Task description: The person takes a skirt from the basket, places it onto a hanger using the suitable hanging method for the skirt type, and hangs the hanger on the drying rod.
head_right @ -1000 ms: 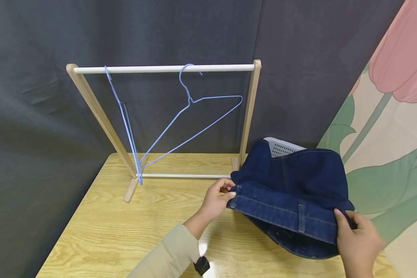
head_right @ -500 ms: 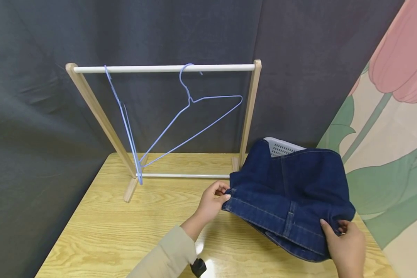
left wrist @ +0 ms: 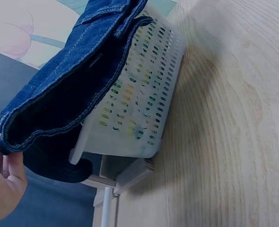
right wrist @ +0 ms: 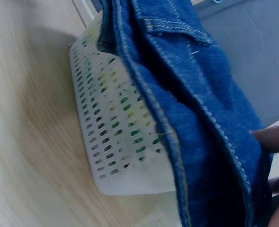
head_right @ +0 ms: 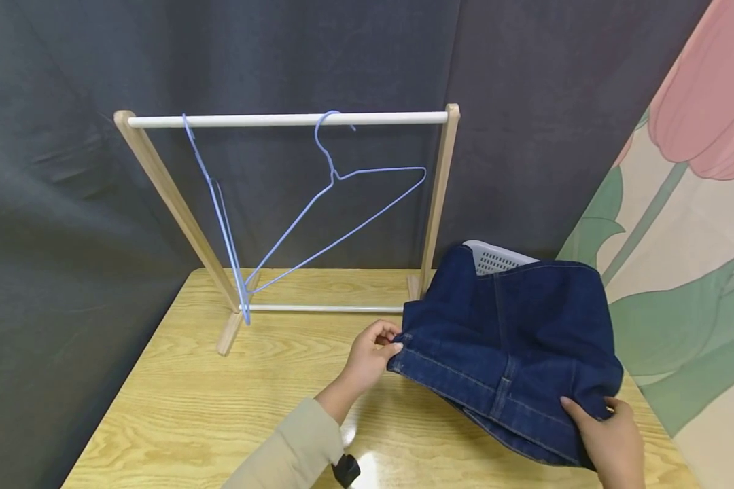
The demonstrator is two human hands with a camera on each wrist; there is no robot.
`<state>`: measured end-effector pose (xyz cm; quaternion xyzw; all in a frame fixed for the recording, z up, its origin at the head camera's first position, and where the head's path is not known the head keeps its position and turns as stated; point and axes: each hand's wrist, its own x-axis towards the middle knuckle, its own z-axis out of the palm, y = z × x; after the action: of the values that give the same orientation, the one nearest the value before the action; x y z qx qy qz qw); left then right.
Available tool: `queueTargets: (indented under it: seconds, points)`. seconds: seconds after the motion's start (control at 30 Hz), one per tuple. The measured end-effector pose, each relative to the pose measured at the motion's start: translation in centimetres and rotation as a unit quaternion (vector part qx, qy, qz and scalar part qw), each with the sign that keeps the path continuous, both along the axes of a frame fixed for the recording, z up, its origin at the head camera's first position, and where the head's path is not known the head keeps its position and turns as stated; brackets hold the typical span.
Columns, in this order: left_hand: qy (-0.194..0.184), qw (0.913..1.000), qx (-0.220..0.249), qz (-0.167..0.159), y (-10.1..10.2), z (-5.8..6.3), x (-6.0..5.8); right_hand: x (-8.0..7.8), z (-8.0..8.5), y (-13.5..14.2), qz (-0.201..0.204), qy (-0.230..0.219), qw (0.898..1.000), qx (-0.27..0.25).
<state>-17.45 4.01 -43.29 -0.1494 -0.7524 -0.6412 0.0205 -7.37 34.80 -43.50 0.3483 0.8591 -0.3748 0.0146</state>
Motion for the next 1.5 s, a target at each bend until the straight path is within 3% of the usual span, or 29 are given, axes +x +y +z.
queueTargets:
  seconds: [0.13,0.3,0.53,0.83,1.0,1.17,1.5]
  points:
    - [0.025,0.9995,-0.017,-0.002,0.1,0.3,0.0,0.1,0.5,-0.3,0.038,0.037,0.996,0.076]
    - [0.062,0.9978,-0.022,-0.003,0.1,0.4,0.0,0.2,1.5,-1.4,0.058,0.111,0.981,0.146]
    - [0.072,0.997,-0.028,-0.003,0.0,0.8,-0.4,-0.1,3.2,-2.9,-0.007,0.203,0.964,0.171]
    - [0.085,0.9962,-0.011,0.015,-0.2,1.3,-0.9,-0.9,4.8,-3.9,-0.071,0.307,0.933,0.171]
    - [0.08,0.9965,-0.01,0.023,-0.5,1.5,-1.1,-1.4,5.5,-4.6,-0.098,0.366,0.909,0.175]
    - [0.079,0.9961,-0.01,0.037,-0.8,2.0,-1.4,-2.0,6.2,-5.3,-0.097,0.435,0.877,0.177]
    - [0.099,0.9912,0.027,0.083,-1.5,3.0,-2.0,-3.0,7.5,-6.3,-0.085,0.52,0.834,0.163]
